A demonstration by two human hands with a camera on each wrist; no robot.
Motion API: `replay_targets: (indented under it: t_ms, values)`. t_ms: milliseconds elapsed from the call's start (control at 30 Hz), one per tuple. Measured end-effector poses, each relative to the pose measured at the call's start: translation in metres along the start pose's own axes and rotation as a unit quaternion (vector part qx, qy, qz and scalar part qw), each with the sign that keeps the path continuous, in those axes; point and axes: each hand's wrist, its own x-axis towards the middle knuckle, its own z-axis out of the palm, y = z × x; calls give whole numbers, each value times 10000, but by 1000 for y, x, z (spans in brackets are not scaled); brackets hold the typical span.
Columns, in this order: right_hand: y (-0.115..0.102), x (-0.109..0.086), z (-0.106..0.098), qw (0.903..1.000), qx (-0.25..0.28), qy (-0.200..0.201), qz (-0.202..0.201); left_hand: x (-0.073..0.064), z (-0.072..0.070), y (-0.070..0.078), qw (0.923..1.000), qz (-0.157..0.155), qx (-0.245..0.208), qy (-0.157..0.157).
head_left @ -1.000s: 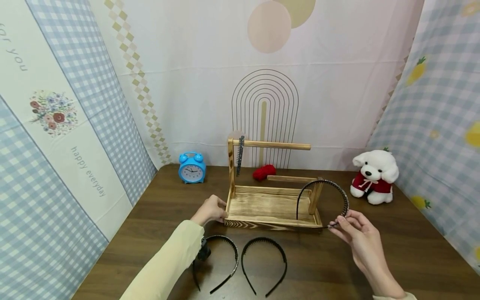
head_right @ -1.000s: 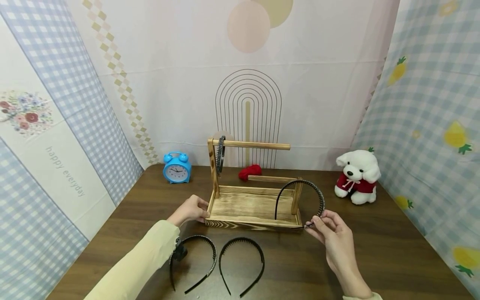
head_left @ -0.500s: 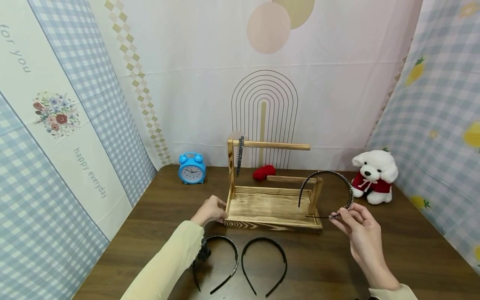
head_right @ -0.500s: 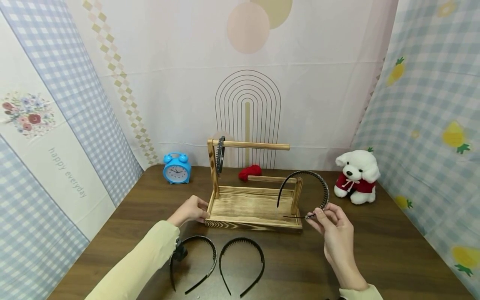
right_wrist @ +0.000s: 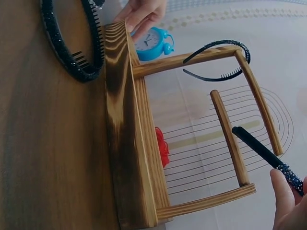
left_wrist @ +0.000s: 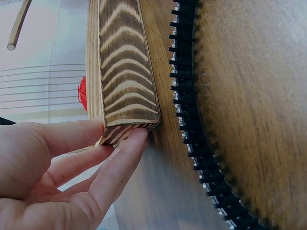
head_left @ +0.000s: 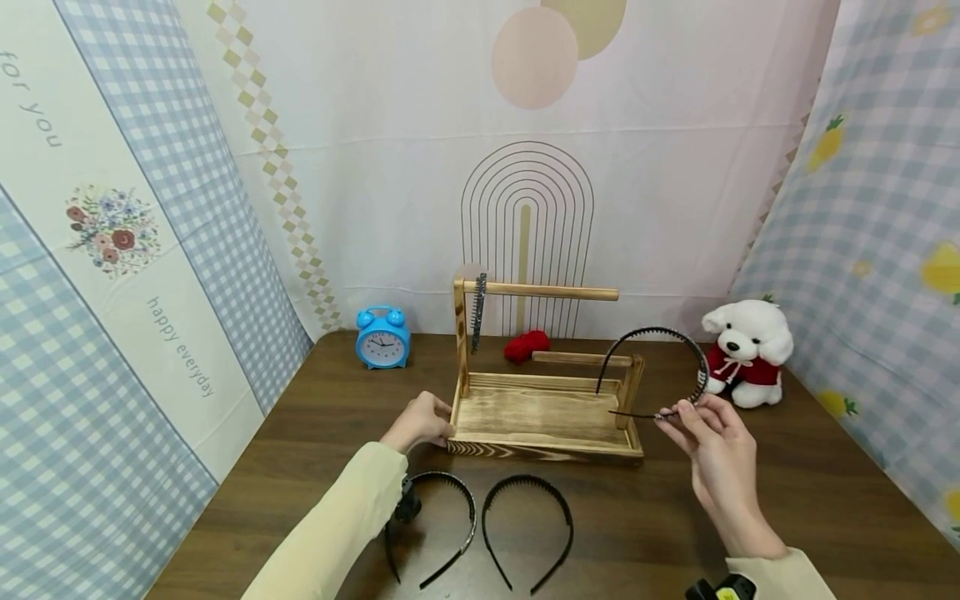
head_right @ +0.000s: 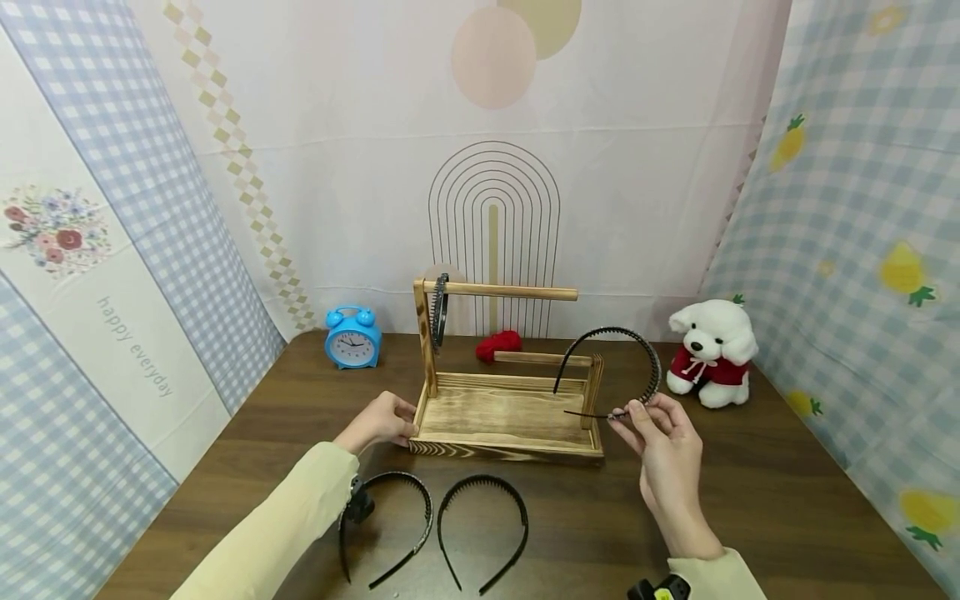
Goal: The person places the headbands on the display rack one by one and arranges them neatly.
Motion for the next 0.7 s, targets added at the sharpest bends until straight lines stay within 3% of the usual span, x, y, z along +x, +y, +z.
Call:
replay_targets:
  t_ms: [700]
  values:
    - [0, 19, 25, 9975, 224, 668, -10, 0, 0, 0, 10000, 40, 8, 12]
